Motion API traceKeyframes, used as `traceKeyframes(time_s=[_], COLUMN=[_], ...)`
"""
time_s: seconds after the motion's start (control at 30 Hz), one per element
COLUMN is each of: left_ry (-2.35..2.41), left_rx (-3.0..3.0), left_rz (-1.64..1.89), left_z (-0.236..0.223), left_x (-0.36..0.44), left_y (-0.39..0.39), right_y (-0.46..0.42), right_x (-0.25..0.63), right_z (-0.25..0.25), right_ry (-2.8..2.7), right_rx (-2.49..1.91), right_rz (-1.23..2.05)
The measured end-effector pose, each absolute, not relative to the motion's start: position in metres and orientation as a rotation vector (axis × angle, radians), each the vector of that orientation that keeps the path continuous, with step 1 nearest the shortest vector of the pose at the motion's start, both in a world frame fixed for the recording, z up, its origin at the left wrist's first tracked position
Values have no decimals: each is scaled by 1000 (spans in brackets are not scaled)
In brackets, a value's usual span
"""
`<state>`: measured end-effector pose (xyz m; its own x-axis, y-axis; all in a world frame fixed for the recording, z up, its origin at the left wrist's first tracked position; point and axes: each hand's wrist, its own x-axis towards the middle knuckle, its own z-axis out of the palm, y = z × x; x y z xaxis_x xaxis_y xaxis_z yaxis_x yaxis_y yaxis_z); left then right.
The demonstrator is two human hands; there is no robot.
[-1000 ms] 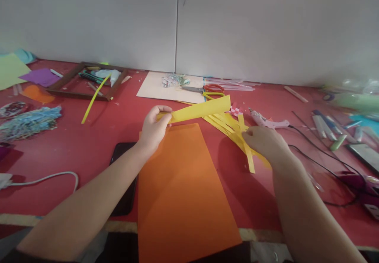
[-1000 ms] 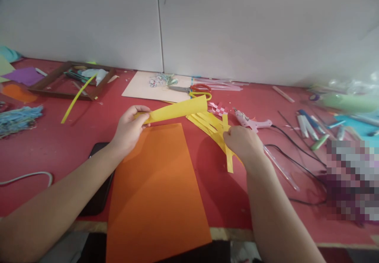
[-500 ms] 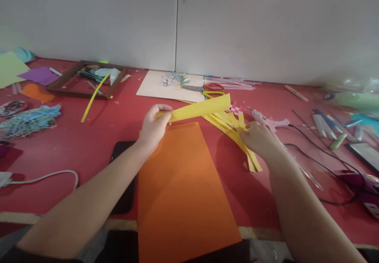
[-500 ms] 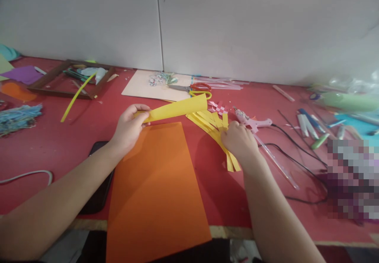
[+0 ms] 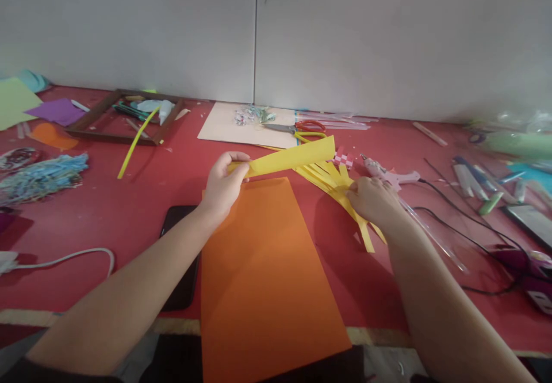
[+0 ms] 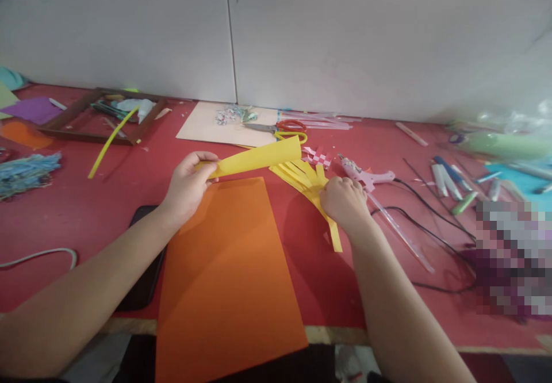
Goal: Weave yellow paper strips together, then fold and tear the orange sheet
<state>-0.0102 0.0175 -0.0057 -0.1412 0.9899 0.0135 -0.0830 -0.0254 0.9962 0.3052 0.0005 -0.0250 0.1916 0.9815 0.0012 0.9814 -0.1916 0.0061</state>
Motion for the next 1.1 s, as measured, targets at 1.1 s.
traceKeyframes(time_s=[1.1], left_ry=[1221], left_rx=[1050], left_rz=[1492], left_z=[-14], left_x=[-15], left_y=[25], right_y=[14], right_x=[288], right_z=[-29], right_ry=[2627], right_rx=[2403], right_rz=[292])
